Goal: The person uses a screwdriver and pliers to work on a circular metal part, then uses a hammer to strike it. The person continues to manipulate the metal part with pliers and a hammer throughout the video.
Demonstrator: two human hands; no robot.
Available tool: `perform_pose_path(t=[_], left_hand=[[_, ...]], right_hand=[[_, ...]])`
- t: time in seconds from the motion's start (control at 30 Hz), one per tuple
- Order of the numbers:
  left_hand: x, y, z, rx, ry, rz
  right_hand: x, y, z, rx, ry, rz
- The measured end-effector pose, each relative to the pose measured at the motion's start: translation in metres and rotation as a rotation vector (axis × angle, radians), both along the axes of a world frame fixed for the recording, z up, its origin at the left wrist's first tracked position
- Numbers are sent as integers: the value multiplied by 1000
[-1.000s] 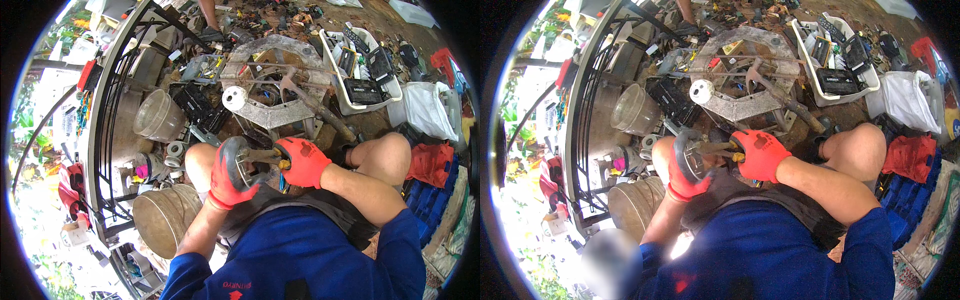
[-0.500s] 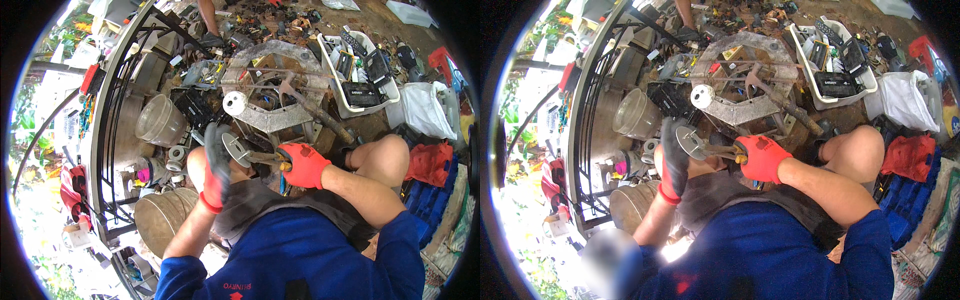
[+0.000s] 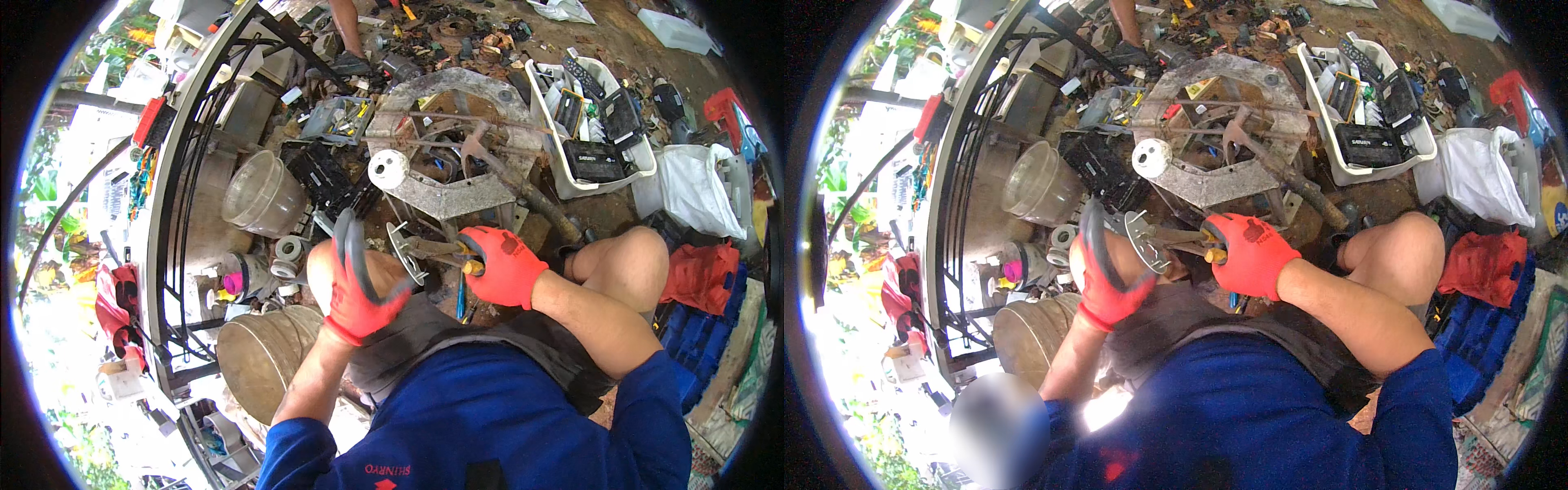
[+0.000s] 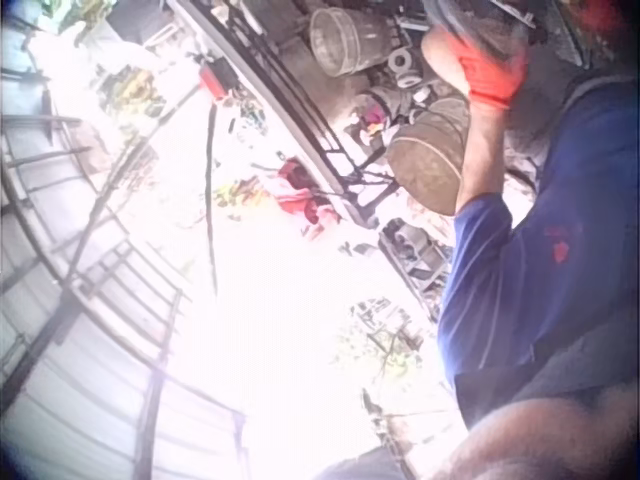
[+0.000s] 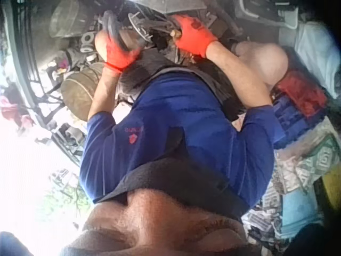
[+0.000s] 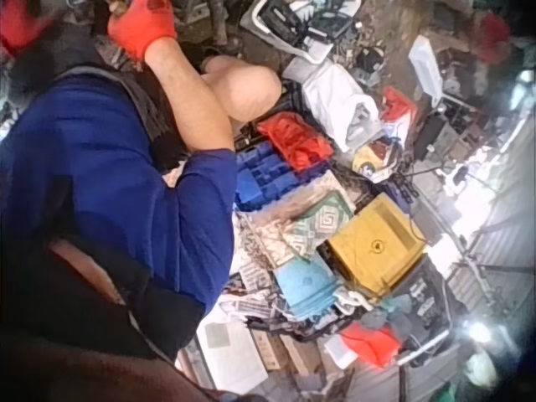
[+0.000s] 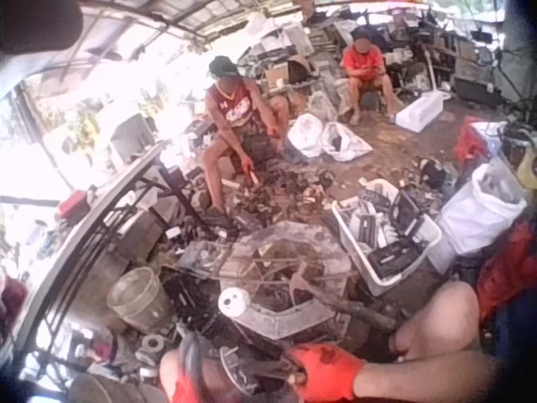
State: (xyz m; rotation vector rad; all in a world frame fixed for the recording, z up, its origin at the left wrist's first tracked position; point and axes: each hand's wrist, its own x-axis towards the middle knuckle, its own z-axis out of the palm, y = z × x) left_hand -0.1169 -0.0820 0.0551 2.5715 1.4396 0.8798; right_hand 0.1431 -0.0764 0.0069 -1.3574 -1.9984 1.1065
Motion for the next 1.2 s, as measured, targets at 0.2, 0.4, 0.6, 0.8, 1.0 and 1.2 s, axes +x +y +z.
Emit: perform_pose_path(t=[0.2, 0.4, 0.6, 0.8, 1.0, 1.2], left_hand=[[9, 7, 6, -128, -101, -233], [9, 3, 6, -1053, -752, -23], [14, -5, 4, -926, -1059, -137], [36, -21, -1, -315, -317, -20], [24, -13, 29, -511, -230, -100], [9, -15, 15, -868, -341, 84]], right_hand=[[-7, -4, -1, -16, 30, 64], [-2, -4, -8, 277, -178, 3], [-9, -15, 1, 47, -55, 98], [-8, -12, -10, -185, 208, 147], [-4, -21, -20, -75, 2, 95], [-7, -18, -19, 272, -280, 50]])
